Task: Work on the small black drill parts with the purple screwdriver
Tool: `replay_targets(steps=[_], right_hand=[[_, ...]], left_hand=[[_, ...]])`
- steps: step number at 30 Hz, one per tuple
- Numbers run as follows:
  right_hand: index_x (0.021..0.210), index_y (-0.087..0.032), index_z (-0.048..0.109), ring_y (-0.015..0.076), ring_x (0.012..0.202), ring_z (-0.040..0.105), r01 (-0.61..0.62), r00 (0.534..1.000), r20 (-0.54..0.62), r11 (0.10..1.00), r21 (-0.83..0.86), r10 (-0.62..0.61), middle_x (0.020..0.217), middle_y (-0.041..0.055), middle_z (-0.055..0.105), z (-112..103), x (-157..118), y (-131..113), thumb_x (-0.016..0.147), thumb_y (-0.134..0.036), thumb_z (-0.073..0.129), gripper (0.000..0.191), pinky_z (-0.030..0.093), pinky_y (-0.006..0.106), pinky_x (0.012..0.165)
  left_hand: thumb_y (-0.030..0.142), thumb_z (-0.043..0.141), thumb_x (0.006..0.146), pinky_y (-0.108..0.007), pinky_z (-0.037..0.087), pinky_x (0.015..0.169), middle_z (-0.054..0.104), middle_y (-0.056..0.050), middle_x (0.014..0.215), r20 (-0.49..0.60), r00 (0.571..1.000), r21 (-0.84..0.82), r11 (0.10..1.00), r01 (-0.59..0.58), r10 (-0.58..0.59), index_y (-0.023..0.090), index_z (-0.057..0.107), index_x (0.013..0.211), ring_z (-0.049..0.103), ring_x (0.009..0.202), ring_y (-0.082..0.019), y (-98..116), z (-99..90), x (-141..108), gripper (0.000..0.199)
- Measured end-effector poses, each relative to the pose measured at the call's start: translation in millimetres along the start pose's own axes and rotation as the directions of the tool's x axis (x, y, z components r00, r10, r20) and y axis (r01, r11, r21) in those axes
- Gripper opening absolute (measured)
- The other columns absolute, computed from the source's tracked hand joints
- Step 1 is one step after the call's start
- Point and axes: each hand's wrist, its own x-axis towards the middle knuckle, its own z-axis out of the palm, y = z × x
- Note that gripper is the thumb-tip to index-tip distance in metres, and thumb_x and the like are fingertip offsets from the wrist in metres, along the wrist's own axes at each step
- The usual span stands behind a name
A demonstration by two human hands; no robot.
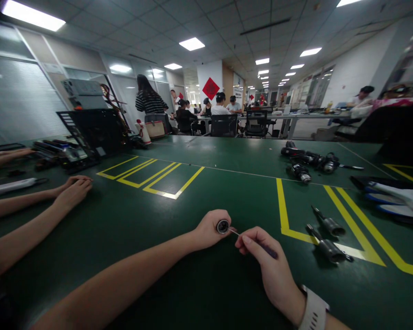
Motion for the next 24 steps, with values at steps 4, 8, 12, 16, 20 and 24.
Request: replay_targets(steps=[4,8,12,16,20,24], right_hand=[[0.075,-0.021,0.067,0.0196,0.076,0.054,0.029,0.999,0.017,0.994,-0.109,-0.028,0.077,0.0027,0.064,-2,-1,2,0.081,-0.038,0.059,0.020,0.041,0.032,0.070],[0.074,-0.020,0.067,0.0192,0.074,0.055,-0.050,0.998,0.040,0.999,0.001,0.050,0.077,0.0037,0.064,0,2,-1,0.081,-0.036,0.059,0.019,0.041,0.032,0.069],[0.069,-0.018,0.067,0.0188,0.069,0.055,-0.129,0.992,0.026,0.977,0.171,0.126,0.073,0.0050,0.066,1,6,-6,0.076,-0.034,0.063,0.017,0.043,0.032,0.065],[0.070,-0.018,0.068,0.0179,0.068,0.055,-0.169,0.986,0.042,0.953,0.253,0.164,0.073,0.0052,0.066,-2,9,-6,0.076,-0.032,0.063,0.016,0.043,0.031,0.065],[0.069,-0.018,0.067,0.0174,0.066,0.055,-0.169,0.986,0.034,0.947,0.275,0.166,0.071,0.0046,0.066,-2,9,-6,0.075,-0.031,0.064,0.015,0.043,0.031,0.064],[0.068,-0.019,0.066,0.0181,0.067,0.053,-0.051,0.998,-0.021,0.987,0.154,0.054,0.069,0.0037,0.064,-1,5,-3,0.076,-0.033,0.063,0.017,0.041,0.031,0.063]], left_hand=[[0.028,0.059,0.079,-0.024,0.039,0.064,0.052,0.001,0.067,0.037,0.998,0.126,0.991,-0.047,0.043,0.016,0.053,0.068,0.048,0.063,-0.012,1,-1.2,0,0.017],[0.027,0.059,0.079,-0.024,0.040,0.065,0.053,0.001,0.068,0.023,0.998,0.122,0.991,-0.059,0.057,0.016,0.053,0.068,0.049,0.064,-0.012,0,-1.3,-1,0.017],[0.027,0.060,0.078,-0.025,0.040,0.066,0.054,0.001,0.069,0.026,0.999,0.086,0.995,-0.045,0.043,0.016,0.054,0.070,0.050,0.066,-0.012,-1,-0.3,-1,0.016],[0.027,0.063,0.076,-0.024,0.040,0.065,0.053,0.001,0.069,0.014,1.000,0.035,0.999,-0.026,0.026,0.016,0.053,0.069,0.049,0.065,-0.011,-2,0.3,-1,0.017],[0.028,0.065,0.075,-0.023,0.039,0.064,0.051,0.002,0.068,-0.003,1.000,0.002,1.000,-0.018,0.018,0.016,0.052,0.067,0.048,0.064,-0.010,-2,0.2,0,0.019],[0.028,0.063,0.076,-0.024,0.040,0.065,0.051,0.002,0.067,0.012,1.000,0.051,0.999,-0.006,0.005,0.016,0.052,0.068,0.048,0.064,-0.011,-2,0.0,0,0.019]])
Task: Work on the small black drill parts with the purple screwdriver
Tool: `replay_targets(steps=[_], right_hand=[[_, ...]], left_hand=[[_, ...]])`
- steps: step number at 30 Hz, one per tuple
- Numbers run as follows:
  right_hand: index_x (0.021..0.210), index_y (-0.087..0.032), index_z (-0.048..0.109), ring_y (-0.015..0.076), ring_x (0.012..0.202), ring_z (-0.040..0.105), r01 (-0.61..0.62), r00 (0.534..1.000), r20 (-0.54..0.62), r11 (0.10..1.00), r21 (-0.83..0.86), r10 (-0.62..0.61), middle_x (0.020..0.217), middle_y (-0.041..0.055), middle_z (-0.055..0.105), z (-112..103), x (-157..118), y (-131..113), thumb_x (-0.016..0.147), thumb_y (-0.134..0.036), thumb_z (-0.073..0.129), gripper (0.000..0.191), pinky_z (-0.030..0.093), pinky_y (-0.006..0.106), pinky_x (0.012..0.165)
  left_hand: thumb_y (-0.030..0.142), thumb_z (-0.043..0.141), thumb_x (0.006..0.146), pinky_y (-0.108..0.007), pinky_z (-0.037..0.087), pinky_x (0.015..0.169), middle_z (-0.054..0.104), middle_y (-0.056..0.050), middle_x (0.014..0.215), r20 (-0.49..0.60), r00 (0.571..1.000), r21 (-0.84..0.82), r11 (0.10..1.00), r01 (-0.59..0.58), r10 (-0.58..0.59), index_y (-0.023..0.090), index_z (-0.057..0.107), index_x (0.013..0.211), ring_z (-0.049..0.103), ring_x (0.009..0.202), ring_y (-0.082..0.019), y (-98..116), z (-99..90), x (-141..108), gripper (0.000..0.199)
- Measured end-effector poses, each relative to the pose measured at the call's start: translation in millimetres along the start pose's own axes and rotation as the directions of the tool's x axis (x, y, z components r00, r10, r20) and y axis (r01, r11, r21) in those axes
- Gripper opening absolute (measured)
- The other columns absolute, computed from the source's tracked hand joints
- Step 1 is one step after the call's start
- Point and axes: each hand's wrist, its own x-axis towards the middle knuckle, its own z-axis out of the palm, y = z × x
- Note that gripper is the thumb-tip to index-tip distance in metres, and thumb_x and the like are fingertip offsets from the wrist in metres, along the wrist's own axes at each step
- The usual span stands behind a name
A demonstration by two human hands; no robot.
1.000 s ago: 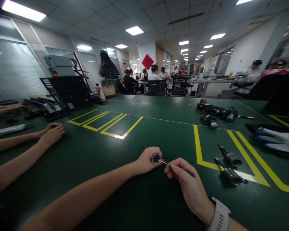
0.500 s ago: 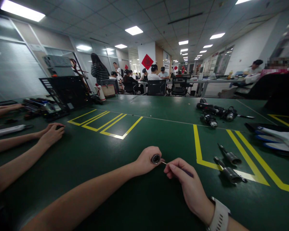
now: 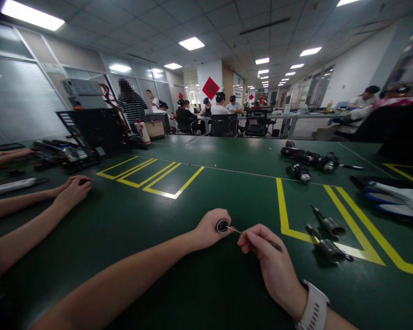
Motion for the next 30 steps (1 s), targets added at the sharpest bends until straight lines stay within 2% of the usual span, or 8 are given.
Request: replay_targets(steps=[4,6,14,21,24,30], right_hand=[[0.072,-0.020,0.067,0.0192,0.072,0.053,0.101,0.995,0.040,0.968,-0.231,-0.094,0.074,0.0031,0.063,-1.6,-4.4,6.0,0.080,-0.036,0.060,0.019,0.040,0.032,0.067],[0.072,-0.021,0.067,0.0192,0.073,0.053,0.113,0.993,0.064,0.956,-0.271,-0.100,0.074,0.0028,0.063,-2.0,-5.4,7.0,0.081,-0.037,0.059,0.020,0.040,0.032,0.068],[0.071,-0.019,0.068,0.0177,0.069,0.055,-0.073,0.997,0.044,0.996,0.046,0.071,0.073,0.0041,0.066,1.5,-0.5,-1.1,0.078,-0.032,0.062,0.016,0.041,0.031,0.065],[0.071,-0.019,0.068,0.0166,0.069,0.055,-0.078,0.995,0.070,0.991,0.112,0.070,0.073,0.0038,0.066,0.5,0.8,-0.4,0.079,-0.030,0.062,0.015,0.041,0.030,0.065],[0.072,-0.020,0.067,0.0164,0.070,0.054,-0.031,0.998,0.059,0.998,0.053,0.028,0.074,0.0027,0.065,-0.3,-0.2,1.1,0.081,-0.030,0.059,0.016,0.041,0.030,0.066],[0.073,-0.022,0.066,0.0181,0.074,0.053,0.129,0.991,0.071,0.972,-0.196,-0.117,0.076,0.0015,0.062,-3.2,-4.2,6.7,0.083,-0.034,0.057,0.019,0.040,0.032,0.068]], left_hand=[[0.028,0.060,0.079,-0.025,0.040,0.068,0.054,0.001,0.069,0.014,0.999,0.066,0.996,-0.054,0.053,0.016,0.054,0.069,0.049,0.065,-0.012,0.2,0.6,-1.0,0.016],[0.028,0.060,0.079,-0.026,0.040,0.069,0.053,0.001,0.067,0.010,0.997,0.078,0.994,-0.082,0.082,0.016,0.054,0.069,0.049,0.065,-0.012,0.3,0.9,-1.4,0.017],[0.025,0.063,0.075,-0.023,0.038,0.063,0.050,0.002,0.066,-0.037,0.997,-0.056,0.996,-0.064,0.062,0.016,0.051,0.067,0.047,0.062,-0.011,-1.1,0.7,-0.4,0.017],[0.024,0.066,0.071,-0.021,0.036,0.058,0.047,0.004,0.064,-0.027,1.000,-0.217,0.976,0.001,-0.008,0.015,0.049,0.065,0.045,0.059,-0.009,2.9,-0.9,-0.1,0.020],[0.024,0.066,0.072,-0.021,0.036,0.058,0.047,0.004,0.064,-0.027,1.000,-0.220,0.975,0.008,-0.014,0.015,0.049,0.064,0.045,0.060,-0.009,4.2,-1.7,0.1,0.021],[0.028,0.063,0.076,-0.023,0.039,0.063,0.050,0.002,0.066,-0.028,1.000,-0.086,0.996,-0.007,0.005,0.016,0.051,0.066,0.046,0.063,-0.010,1.2,-0.5,-0.5,0.019]])
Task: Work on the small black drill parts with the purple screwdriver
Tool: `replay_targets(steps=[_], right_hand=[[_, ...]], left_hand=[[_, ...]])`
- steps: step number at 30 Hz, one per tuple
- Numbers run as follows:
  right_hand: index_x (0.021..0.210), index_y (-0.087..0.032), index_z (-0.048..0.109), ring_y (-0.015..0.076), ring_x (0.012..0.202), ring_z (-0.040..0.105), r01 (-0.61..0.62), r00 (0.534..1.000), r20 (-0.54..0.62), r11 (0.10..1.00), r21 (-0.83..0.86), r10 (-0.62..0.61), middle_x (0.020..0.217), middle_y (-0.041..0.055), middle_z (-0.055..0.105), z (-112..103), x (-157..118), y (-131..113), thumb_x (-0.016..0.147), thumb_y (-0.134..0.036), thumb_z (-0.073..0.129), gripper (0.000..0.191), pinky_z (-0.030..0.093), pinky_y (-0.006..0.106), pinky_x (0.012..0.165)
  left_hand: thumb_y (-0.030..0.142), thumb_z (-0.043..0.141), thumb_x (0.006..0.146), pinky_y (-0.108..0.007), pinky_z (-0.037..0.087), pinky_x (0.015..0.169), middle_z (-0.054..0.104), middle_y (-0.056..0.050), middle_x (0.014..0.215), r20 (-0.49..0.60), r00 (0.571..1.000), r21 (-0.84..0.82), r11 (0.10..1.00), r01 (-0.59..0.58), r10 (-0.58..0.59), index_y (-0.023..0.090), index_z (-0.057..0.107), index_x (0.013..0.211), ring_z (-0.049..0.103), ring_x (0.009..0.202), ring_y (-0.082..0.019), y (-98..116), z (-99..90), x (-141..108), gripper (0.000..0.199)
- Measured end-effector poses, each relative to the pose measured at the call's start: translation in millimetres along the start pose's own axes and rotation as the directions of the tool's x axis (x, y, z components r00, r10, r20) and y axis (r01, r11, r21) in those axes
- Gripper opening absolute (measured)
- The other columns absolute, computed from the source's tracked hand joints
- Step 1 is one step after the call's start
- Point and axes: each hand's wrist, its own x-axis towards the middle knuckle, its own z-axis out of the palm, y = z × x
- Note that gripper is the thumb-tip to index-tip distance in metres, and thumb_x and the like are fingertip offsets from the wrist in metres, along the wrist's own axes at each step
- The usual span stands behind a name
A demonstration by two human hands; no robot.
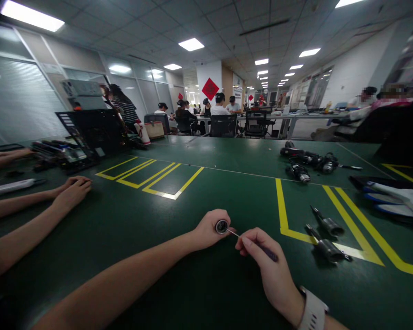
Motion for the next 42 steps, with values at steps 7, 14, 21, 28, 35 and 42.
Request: replay_targets(steps=[7,14,21,28,35,42], right_hand=[[0.075,-0.021,0.066,0.0190,0.076,0.054,-0.017,0.999,0.043,0.999,-0.040,0.019,0.078,0.0024,0.063,-0.2,-1.1,-1.9,0.084,-0.034,0.056,0.019,0.040,0.032,0.070],[0.072,-0.020,0.067,0.0172,0.072,0.054,-0.175,0.984,0.051,0.952,0.249,0.168,0.075,0.0034,0.066,0.8,6.1,-6.7,0.081,-0.030,0.058,0.016,0.042,0.030,0.067],[0.072,-0.021,0.066,0.0171,0.072,0.053,-0.061,0.998,-0.018,0.991,0.119,0.064,0.074,0.0015,0.063,-1.3,1.5,-1.9,0.083,-0.032,0.057,0.018,0.041,0.030,0.067],[0.074,-0.021,0.065,0.0189,0.074,0.053,0.011,1.000,0.008,0.995,-0.096,-0.010,0.076,0.0021,0.061,0.3,-0.9,0.3,0.085,-0.036,0.054,0.022,0.040,0.033,0.069],[0.074,-0.021,0.066,0.0185,0.075,0.054,-0.066,0.998,0.017,0.997,-0.048,0.067,0.076,0.0021,0.063,3.0,-1.4,-1.9,0.083,-0.036,0.057,0.020,0.040,0.032,0.070],[0.075,-0.019,0.067,0.0174,0.074,0.055,-0.168,0.986,0.041,0.959,0.227,0.163,0.077,0.0033,0.065,6.6,4.4,-7.2,0.082,-0.031,0.059,0.016,0.042,0.031,0.069]], left_hand=[[0.031,0.062,0.077,-0.025,0.040,0.068,0.052,0.002,0.068,0.015,0.999,0.065,0.997,-0.036,0.035,0.016,0.053,0.069,0.048,0.065,-0.012,-1.8,0.0,-0.6,0.019],[0.026,0.064,0.073,-0.025,0.038,0.070,0.053,0.003,0.066,0.005,0.997,0.028,0.997,-0.074,0.074,0.016,0.052,0.068,0.049,0.063,-0.010,-4.3,0.8,-0.1,0.017],[0.030,0.063,0.077,-0.025,0.036,0.071,0.055,0.004,0.069,0.017,0.998,0.087,0.994,-0.068,0.067,0.016,0.053,0.070,0.051,0.064,-0.010,-2.5,-0.6,-1.3,0.019],[0.029,0.059,0.080,-0.026,0.036,0.068,0.057,0.002,0.071,0.045,0.998,0.218,0.975,-0.048,0.040,0.016,0.055,0.072,0.053,0.066,-0.012,0.3,-0.9,-1.7,0.016],[0.028,0.061,0.079,-0.025,0.035,0.067,0.055,0.003,0.068,0.041,0.997,0.194,0.978,-0.077,0.070,0.016,0.054,0.069,0.051,0.064,-0.010,-0.1,0.2,-1.3,0.017],[0.032,0.063,0.076,-0.024,0.036,0.066,0.052,0.004,0.065,-0.035,0.999,0.059,0.998,0.007,-0.005,0.016,0.051,0.066,0.048,0.060,-0.009,-1.7,0.3,-0.6,0.023]])
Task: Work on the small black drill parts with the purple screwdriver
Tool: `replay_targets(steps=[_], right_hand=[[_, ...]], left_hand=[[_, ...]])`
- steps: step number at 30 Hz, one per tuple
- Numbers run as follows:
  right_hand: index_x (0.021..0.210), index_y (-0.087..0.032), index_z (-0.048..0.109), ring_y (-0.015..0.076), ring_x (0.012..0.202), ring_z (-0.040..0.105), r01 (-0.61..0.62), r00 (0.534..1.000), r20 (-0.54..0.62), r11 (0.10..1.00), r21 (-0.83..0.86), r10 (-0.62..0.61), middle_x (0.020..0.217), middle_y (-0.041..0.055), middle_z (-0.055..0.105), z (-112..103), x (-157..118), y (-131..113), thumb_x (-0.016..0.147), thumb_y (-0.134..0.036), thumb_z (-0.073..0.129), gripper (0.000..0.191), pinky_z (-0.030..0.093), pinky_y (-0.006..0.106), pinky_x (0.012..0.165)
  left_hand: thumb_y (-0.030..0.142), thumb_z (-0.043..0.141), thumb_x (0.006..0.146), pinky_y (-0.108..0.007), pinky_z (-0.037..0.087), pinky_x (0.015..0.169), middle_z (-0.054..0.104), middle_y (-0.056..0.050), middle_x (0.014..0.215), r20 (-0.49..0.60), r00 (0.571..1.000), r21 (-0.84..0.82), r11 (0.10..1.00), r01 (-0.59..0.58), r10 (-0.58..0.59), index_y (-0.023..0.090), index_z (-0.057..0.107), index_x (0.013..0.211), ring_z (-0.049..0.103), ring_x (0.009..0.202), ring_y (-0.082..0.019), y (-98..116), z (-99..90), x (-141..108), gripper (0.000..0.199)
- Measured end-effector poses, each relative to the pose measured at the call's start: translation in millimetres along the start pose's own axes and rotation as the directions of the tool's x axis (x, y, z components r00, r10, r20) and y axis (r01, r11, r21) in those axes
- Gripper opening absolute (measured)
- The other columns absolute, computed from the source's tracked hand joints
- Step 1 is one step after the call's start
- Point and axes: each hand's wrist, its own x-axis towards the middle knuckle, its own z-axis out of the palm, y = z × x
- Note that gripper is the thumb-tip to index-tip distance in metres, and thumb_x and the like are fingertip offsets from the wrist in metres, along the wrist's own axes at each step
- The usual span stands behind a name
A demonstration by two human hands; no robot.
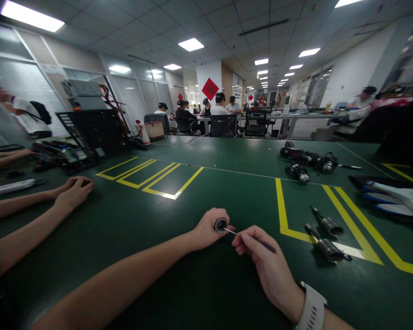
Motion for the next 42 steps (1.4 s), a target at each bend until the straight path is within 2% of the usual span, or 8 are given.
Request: replay_targets(steps=[5,11,13,20,27,30,35,42], right_hand=[[0.074,-0.019,0.067,0.0178,0.073,0.056,-0.015,1.000,-0.004,0.998,0.056,0.015,0.077,0.0040,0.066,-1,-1,-2,0.080,-0.032,0.061,0.016,0.043,0.031,0.068],[0.072,-0.019,0.068,0.0191,0.073,0.055,0.055,0.998,-0.032,0.988,-0.143,-0.060,0.075,0.0040,0.065,2,-5,-2,0.078,-0.037,0.063,0.019,0.042,0.032,0.069],[0.071,-0.019,0.068,0.0191,0.073,0.055,0.049,0.998,-0.031,0.986,-0.159,-0.055,0.074,0.0040,0.065,4,-5,-2,0.078,-0.037,0.063,0.020,0.042,0.032,0.069],[0.070,-0.019,0.067,0.0162,0.068,0.055,-0.071,0.997,0.003,0.993,0.094,0.071,0.074,0.0038,0.066,-2,3,-3,0.076,-0.032,0.065,0.015,0.043,0.029,0.065],[0.072,-0.019,0.068,0.0177,0.070,0.057,-0.075,0.997,-0.010,0.989,0.129,0.077,0.076,0.0042,0.066,-5,3,-3,0.076,-0.034,0.064,0.015,0.044,0.031,0.067],[0.074,-0.020,0.067,0.0179,0.072,0.056,-0.028,0.999,-0.017,0.997,0.069,0.029,0.077,0.0040,0.066,-3,0,-3,0.079,-0.034,0.062,0.015,0.044,0.031,0.068],[0.075,-0.020,0.068,0.0192,0.074,0.056,0.070,0.997,-0.002,0.990,-0.126,-0.071,0.078,0.0039,0.065,0,-6,-1,0.079,-0.037,0.062,0.018,0.043,0.032,0.069],[0.083,-0.022,0.067,0.0197,0.079,0.057,0.114,0.993,0.003,0.940,-0.320,-0.119,0.083,0.0032,0.064,-2,-4,5,0.084,-0.039,0.057,0.020,0.043,0.033,0.073]], left_hand=[[0.029,0.064,0.074,-0.022,0.037,0.060,0.050,0.004,0.063,0.001,1.000,-0.069,0.997,0.025,-0.025,0.016,0.050,0.064,0.046,0.058,-0.009,1,0.0,1,0.022],[0.031,0.061,0.078,-0.025,0.036,0.067,0.054,0.003,0.067,0.026,0.999,0.098,0.994,-0.039,0.036,0.016,0.053,0.068,0.049,0.062,-0.010,2,-1.8,0,0.019],[0.029,0.059,0.080,-0.026,0.035,0.067,0.055,0.003,0.067,0.042,0.997,0.137,0.988,-0.072,0.067,0.016,0.054,0.069,0.050,0.063,-0.011,2,-2.0,-1,0.018],[0.029,0.060,0.079,-0.025,0.035,0.067,0.055,0.002,0.068,0.018,0.998,0.138,0.989,-0.056,0.054,0.016,0.054,0.069,0.051,0.064,-0.011,0,1.2,-1,0.017],[0.031,0.065,0.074,-0.022,0.037,0.059,0.050,0.004,0.064,-0.012,0.997,-0.043,0.996,0.081,-0.081,0.015,0.050,0.064,0.046,0.059,-0.009,-1,0.7,1,0.024],[0.031,0.066,0.074,-0.020,0.037,0.056,0.049,0.004,0.065,-0.013,0.996,-0.130,0.988,0.085,-0.087,0.015,0.050,0.065,0.045,0.059,-0.008,0,-0.4,1,0.024],[0.030,0.066,0.073,-0.020,0.039,0.057,0.049,0.004,0.066,0.015,0.995,-0.168,0.981,0.099,-0.098,0.015,0.050,0.065,0.046,0.060,-0.008,2,-1.3,1,0.024],[0.025,0.066,0.072,-0.022,0.038,0.059,0.050,0.004,0.064,-0.004,0.998,-0.094,0.993,0.067,-0.068,0.015,0.051,0.064,0.046,0.059,-0.009,3,-0.6,2,0.020]])
